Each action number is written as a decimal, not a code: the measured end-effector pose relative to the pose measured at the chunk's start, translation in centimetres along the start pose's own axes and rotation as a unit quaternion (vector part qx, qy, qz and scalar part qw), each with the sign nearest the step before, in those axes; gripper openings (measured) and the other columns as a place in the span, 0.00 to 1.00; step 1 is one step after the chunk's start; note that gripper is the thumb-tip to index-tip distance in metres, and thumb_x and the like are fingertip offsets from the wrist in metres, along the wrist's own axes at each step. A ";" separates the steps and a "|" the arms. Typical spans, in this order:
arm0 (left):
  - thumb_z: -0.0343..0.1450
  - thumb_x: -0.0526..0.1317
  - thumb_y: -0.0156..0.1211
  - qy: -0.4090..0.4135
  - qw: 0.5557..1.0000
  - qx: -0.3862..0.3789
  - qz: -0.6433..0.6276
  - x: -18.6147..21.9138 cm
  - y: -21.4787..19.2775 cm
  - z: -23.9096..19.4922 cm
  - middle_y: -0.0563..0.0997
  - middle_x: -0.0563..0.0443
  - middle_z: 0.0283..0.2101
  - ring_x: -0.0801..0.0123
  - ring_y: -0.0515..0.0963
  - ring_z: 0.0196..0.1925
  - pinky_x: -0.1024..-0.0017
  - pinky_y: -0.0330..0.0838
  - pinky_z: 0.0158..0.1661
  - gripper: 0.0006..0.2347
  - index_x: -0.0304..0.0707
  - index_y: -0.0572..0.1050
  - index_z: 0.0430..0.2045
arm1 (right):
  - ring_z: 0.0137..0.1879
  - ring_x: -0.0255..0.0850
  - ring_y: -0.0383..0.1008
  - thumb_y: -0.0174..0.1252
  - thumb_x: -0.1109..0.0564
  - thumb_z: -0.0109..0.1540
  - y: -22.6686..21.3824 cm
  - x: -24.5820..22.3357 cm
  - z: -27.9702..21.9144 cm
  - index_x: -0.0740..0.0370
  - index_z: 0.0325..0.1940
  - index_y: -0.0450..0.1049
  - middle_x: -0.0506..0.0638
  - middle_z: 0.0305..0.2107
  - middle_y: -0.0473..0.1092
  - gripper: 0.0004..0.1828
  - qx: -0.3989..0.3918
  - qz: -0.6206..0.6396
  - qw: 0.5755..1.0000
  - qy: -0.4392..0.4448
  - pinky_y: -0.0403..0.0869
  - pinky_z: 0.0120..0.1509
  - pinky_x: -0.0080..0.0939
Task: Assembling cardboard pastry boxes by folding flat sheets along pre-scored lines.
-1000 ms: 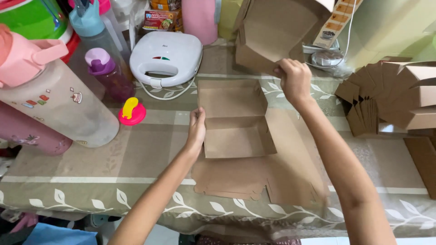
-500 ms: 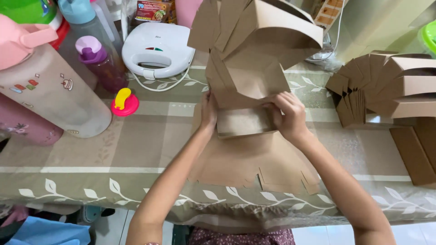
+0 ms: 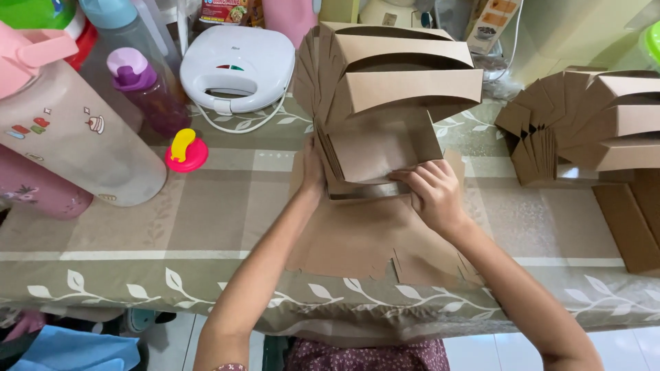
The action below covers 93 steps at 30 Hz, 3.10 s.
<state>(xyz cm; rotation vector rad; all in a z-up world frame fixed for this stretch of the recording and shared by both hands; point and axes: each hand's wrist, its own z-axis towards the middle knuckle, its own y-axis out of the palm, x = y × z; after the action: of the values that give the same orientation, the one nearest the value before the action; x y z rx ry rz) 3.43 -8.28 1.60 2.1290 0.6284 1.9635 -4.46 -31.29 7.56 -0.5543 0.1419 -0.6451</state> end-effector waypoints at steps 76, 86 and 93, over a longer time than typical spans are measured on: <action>0.78 0.52 0.44 0.107 0.983 -0.101 0.107 3.0 1.3 -9.7 0.31 0.36 0.77 0.48 0.30 0.79 0.53 0.29 0.74 0.35 0.41 0.32 0.75 | 0.56 0.63 0.75 0.53 0.42 0.60 -1.3 8.4 2.3 0.60 0.54 0.80 0.63 0.46 0.77 0.26 -0.308 0.044 0.733 0.605 0.72 0.61 0.61; 0.74 0.46 0.56 0.034 0.998 -0.061 0.006 3.3 1.6 -9.5 0.44 0.43 0.77 0.58 0.45 0.78 0.57 0.39 0.74 0.36 0.49 0.42 0.75 | 0.39 0.60 0.79 0.57 0.61 0.63 -3.1 3.4 3.3 0.72 0.39 0.80 0.65 0.28 0.76 0.10 -0.271 -0.154 0.926 0.213 0.75 0.52 0.55; 0.66 0.45 0.64 -0.102 0.976 0.004 -0.192 -1.7 -1.9 -3.2 0.81 0.44 0.54 0.60 0.80 0.54 0.58 0.74 0.54 0.19 0.45 0.77 0.52 | 0.62 0.51 0.63 0.57 0.44 0.66 -1.7 4.7 1.6 0.54 0.60 0.63 0.53 0.63 0.55 0.23 -0.067 0.504 0.606 0.611 0.69 0.54 0.52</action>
<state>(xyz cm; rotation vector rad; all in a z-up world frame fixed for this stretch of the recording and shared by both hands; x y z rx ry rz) -0.14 -7.78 -0.39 1.9937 0.9265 1.5200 -1.16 -34.50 9.99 0.0047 1.7121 0.2482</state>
